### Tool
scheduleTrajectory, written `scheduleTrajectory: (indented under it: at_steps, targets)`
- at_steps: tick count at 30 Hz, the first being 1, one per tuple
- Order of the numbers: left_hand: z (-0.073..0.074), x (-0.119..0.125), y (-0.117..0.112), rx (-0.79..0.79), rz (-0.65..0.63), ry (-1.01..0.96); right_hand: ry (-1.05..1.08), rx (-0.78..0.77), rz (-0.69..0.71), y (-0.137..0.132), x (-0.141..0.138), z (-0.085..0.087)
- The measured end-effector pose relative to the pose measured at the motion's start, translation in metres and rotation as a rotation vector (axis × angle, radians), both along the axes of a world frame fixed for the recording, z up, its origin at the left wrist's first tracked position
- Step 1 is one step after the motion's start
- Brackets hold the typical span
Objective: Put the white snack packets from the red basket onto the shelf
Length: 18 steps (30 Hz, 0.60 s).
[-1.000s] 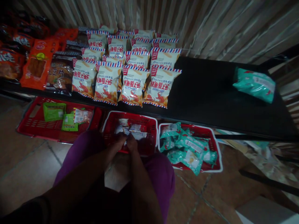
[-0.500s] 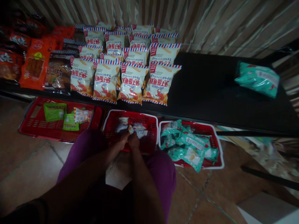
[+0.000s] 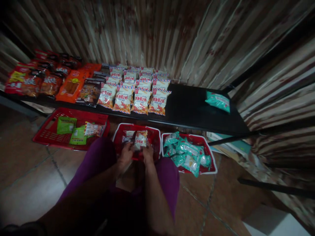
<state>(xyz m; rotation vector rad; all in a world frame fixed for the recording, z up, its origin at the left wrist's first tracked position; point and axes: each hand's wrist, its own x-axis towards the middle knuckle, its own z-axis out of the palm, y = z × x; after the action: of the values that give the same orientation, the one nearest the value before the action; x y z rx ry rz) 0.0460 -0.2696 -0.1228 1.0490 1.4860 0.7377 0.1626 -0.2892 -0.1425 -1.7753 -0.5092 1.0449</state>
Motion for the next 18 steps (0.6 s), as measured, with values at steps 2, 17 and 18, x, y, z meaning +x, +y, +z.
scheduleTrajectory:
  at_steps: [2, 17, 18]
  targets:
    - [0.012, -0.012, -0.014, -0.001, 0.042, -0.063, 0.078, 0.059, -0.090, -0.012, -0.008, 0.014]
    - [0.116, -0.038, -0.040, -0.109, 0.120, -0.655, 0.431, 0.400, -0.150, -0.065, -0.051, 0.117]
    - [0.122, -0.039, -0.040, -0.074, 0.127, -0.661, 0.433, 0.411, -0.128, -0.065, -0.052, 0.125]
